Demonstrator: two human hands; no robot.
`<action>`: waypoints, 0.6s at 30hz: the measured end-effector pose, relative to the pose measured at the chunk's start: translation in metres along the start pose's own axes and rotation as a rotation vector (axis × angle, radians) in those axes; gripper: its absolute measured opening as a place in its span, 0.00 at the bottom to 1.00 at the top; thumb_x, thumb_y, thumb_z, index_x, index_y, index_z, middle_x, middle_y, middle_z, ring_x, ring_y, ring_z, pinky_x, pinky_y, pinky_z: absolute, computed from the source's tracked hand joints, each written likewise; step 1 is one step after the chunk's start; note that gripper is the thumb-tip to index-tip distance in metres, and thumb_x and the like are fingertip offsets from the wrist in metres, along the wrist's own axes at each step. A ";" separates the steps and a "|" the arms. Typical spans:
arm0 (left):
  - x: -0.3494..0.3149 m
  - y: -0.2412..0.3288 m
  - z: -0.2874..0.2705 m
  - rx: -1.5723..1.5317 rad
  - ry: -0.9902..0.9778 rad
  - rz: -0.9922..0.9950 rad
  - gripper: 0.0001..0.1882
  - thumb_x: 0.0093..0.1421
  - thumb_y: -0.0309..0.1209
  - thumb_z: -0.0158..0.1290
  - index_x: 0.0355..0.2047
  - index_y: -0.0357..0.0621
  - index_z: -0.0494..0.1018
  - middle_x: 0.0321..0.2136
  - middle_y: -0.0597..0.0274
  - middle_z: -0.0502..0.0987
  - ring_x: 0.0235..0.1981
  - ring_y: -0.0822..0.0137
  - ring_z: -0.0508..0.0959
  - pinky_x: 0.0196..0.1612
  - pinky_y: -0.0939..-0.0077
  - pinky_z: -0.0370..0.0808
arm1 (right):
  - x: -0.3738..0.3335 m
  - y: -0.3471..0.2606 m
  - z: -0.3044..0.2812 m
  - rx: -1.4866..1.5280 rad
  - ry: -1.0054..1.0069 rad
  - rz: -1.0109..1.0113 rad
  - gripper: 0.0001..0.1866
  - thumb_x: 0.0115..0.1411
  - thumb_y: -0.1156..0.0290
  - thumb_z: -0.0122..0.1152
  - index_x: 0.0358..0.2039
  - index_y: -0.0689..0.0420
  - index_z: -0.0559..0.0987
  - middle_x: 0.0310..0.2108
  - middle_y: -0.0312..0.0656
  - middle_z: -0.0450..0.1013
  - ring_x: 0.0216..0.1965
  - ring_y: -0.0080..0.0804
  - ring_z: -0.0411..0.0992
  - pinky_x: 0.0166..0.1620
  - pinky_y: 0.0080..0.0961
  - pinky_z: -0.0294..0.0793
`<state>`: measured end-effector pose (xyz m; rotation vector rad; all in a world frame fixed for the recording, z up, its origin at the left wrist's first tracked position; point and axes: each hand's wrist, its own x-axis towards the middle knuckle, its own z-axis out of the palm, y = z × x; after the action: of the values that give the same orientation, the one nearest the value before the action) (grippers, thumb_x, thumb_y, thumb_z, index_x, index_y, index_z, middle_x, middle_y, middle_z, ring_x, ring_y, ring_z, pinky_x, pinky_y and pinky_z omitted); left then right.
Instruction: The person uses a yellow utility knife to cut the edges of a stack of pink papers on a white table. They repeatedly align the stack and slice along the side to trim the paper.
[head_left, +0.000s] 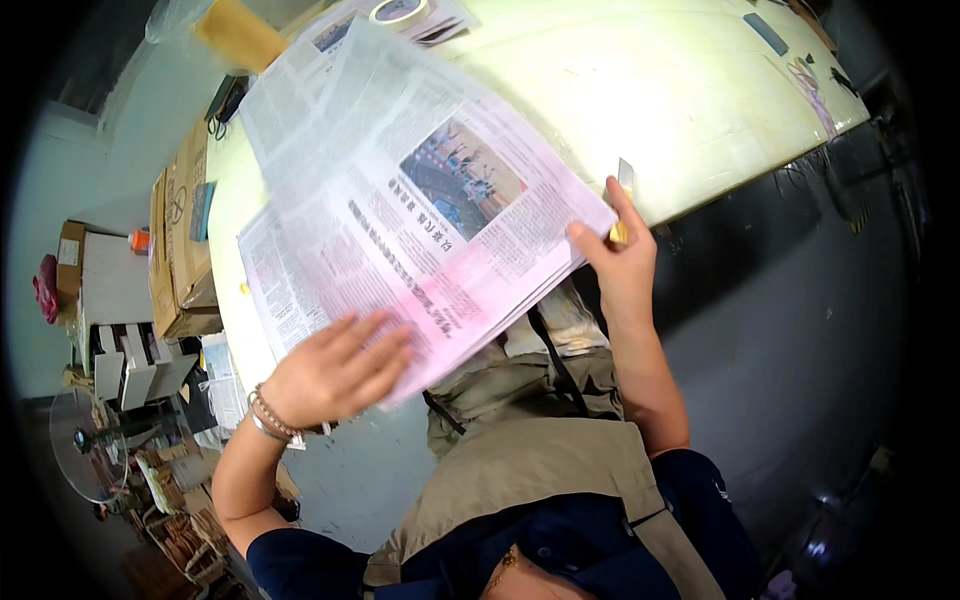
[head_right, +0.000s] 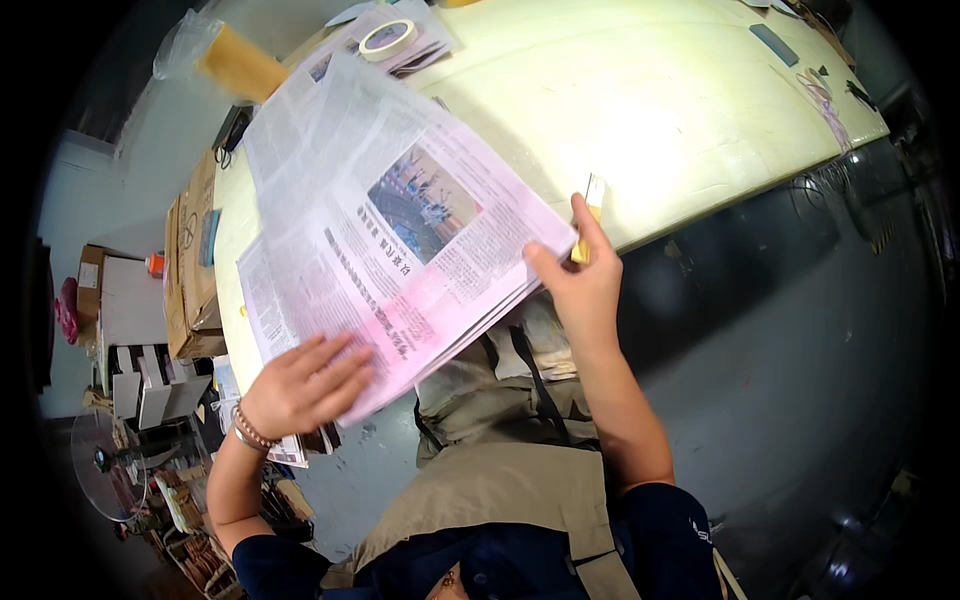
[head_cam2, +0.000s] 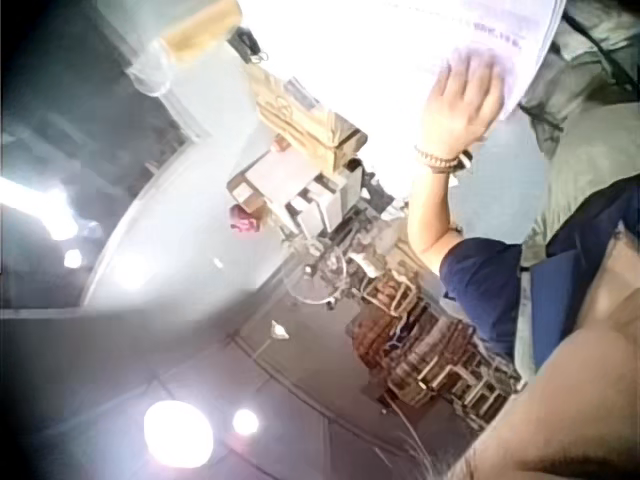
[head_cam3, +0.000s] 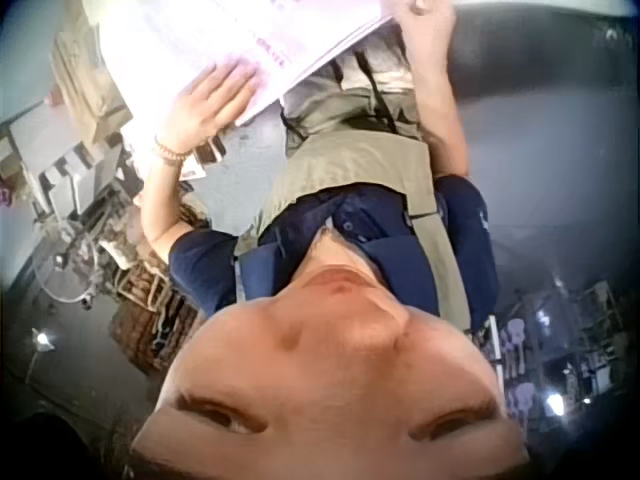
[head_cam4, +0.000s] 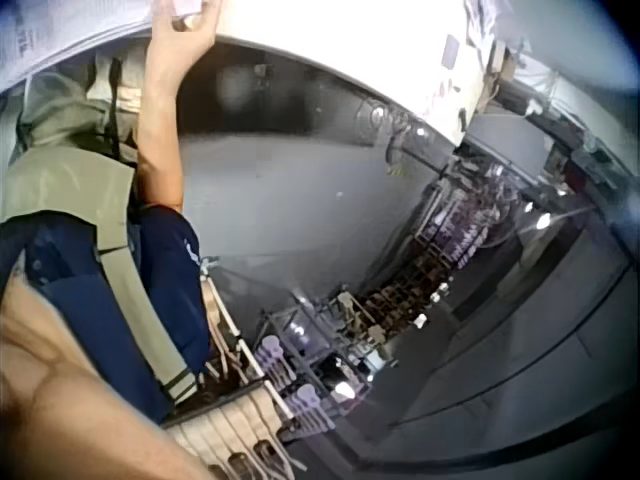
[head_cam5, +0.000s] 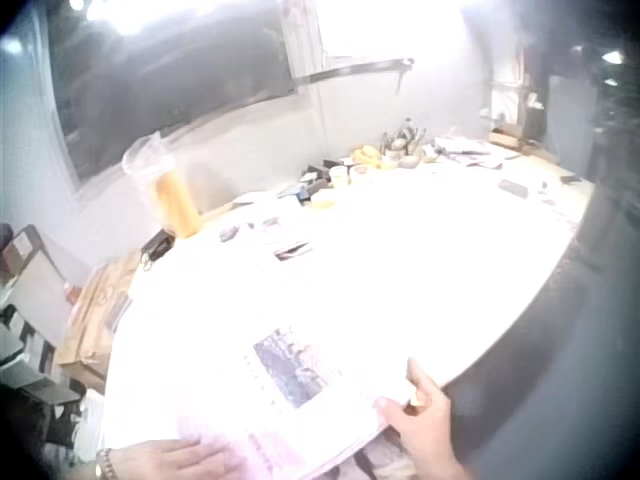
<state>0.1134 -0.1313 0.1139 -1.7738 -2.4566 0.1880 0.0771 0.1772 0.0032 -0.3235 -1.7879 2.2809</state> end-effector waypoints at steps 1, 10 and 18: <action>-0.011 -0.003 0.005 -0.015 -0.025 -0.049 0.16 0.53 0.32 0.55 0.43 0.44 0.76 0.51 0.56 0.76 0.50 0.55 0.78 0.45 0.63 0.80 | -0.011 0.000 -0.003 -0.045 0.013 -0.018 0.39 0.52 0.79 0.67 0.62 0.73 0.60 0.49 0.49 0.70 0.42 0.28 0.74 0.43 0.22 0.76; 0.043 -0.038 -0.023 -0.823 -0.397 -0.502 0.23 0.56 0.42 0.56 0.48 0.43 0.74 0.46 0.49 0.76 0.46 0.50 0.76 0.50 0.59 0.71 | -0.023 -0.007 0.009 -0.325 -0.041 -0.159 0.38 0.51 0.79 0.65 0.64 0.59 0.64 0.41 0.44 0.69 0.40 0.27 0.70 0.34 0.21 0.75; 0.195 -0.104 0.036 -0.386 -0.519 -0.657 0.23 0.53 0.46 0.56 0.24 0.33 0.76 0.25 0.45 0.79 0.29 0.49 0.79 0.33 0.59 0.74 | -0.029 0.005 0.009 -0.315 0.004 -0.132 0.40 0.50 0.76 0.67 0.64 0.58 0.63 0.42 0.46 0.69 0.40 0.28 0.71 0.34 0.19 0.76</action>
<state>-0.0506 0.0200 0.0974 -0.9769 -3.4990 0.1283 0.1016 0.1585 0.0011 -0.2529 -2.1003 1.9086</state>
